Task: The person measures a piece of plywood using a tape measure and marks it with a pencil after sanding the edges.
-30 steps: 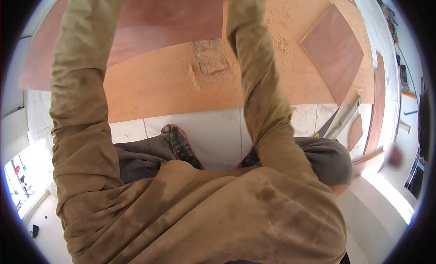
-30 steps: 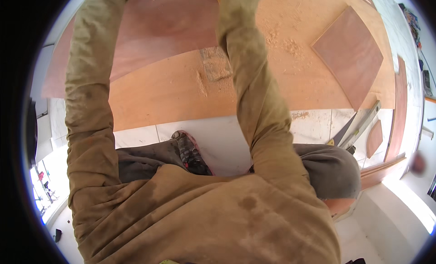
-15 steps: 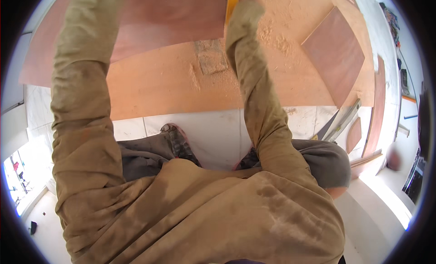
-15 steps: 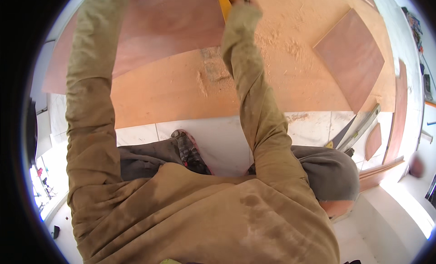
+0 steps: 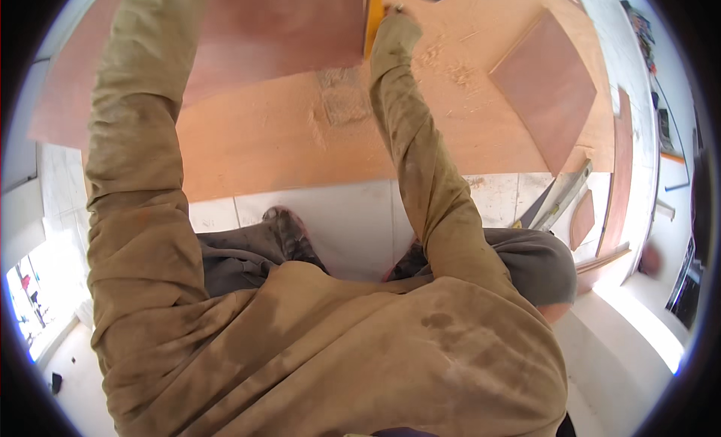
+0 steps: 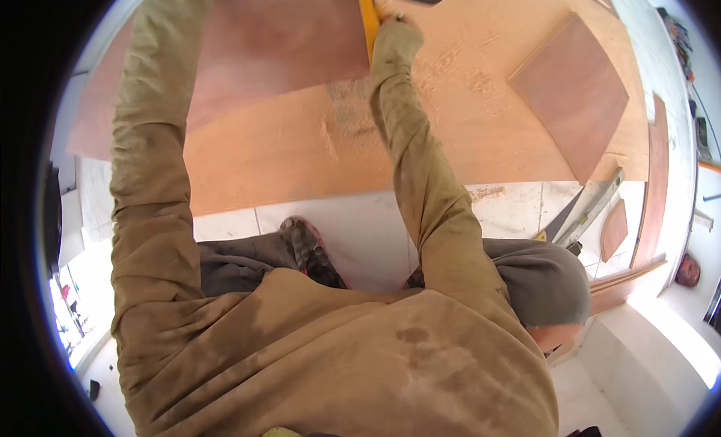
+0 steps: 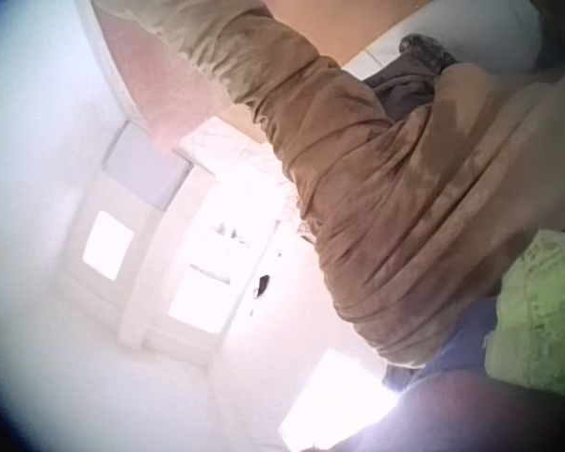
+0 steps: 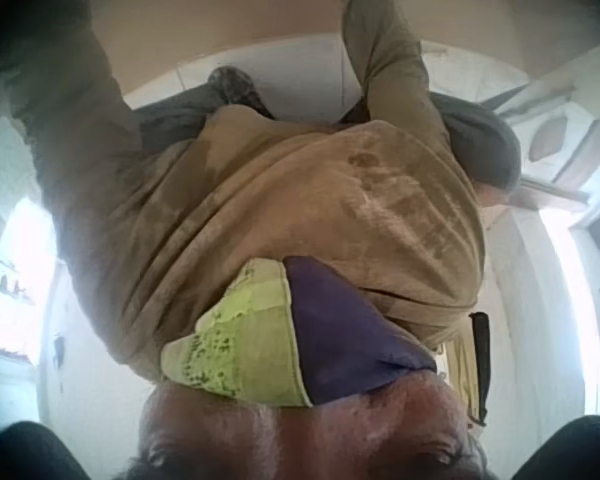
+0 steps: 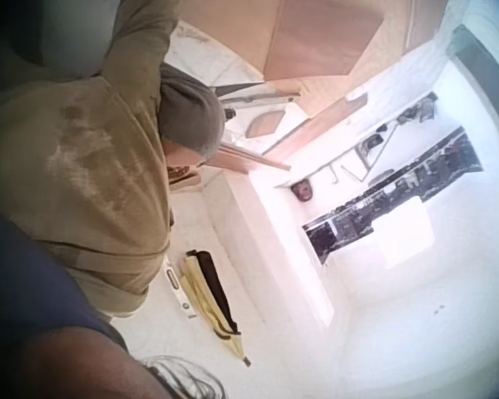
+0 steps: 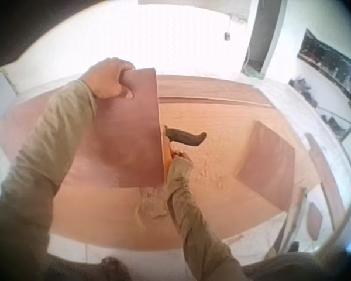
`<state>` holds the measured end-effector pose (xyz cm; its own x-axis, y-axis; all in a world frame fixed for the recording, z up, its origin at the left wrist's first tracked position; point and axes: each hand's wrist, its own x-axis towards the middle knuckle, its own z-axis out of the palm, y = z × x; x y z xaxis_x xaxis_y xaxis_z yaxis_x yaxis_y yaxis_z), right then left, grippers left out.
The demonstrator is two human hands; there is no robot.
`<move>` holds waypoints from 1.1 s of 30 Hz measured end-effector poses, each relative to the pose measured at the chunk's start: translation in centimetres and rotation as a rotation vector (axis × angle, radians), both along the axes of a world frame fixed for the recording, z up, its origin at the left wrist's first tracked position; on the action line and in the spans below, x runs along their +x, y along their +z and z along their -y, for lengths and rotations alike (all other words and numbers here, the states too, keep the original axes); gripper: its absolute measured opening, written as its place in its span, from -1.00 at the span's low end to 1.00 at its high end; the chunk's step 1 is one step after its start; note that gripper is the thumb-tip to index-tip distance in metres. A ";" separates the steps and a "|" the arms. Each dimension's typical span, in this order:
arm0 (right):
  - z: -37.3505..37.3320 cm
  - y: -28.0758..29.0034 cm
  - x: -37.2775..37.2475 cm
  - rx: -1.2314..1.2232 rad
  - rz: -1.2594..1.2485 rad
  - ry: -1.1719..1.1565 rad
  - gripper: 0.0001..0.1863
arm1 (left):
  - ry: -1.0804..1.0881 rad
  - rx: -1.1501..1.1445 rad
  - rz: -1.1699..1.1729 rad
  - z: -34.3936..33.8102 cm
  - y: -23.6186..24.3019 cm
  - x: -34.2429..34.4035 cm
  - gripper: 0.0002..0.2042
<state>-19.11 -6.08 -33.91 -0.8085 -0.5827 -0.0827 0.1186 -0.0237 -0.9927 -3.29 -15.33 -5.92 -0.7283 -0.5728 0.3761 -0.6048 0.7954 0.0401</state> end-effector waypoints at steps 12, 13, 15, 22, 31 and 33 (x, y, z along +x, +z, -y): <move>0.5 7.4 -3.1 -0.297 0.328 0.100 -0.79 | 0.140 0.100 0.029 0.0 -0.5 2.2 -0.43; 0.9 8.6 -2.1 -0.309 0.285 0.086 -0.82 | 0.163 0.078 0.019 -1.0 0.0 2.8 -0.43; 1.3 10.8 -2.5 -0.318 0.224 0.043 -0.85 | 0.163 0.100 0.044 -2.4 -0.2 1.4 -0.38; 4.9 18.2 -2.1 0.171 -1.328 0.076 -0.83 | 0.116 0.116 0.009 -5.4 1.1 1.8 -0.41; 2.9 -5.9 -2.9 0.833 -1.158 0.414 -0.79 | 0.079 0.095 0.042 -7.0 1.6 1.8 -0.59; 3.5 -5.4 -3.2 0.607 -1.330 0.107 -0.80 | 0.074 0.077 0.013 -6.6 2.3 1.3 -0.58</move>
<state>-22.28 -9.56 -39.33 -0.4396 -0.7919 0.4239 -0.8980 0.3787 -0.2238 -1.99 -8.69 -3.60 -0.6871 -0.6523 0.3200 -0.6630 0.7431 0.0911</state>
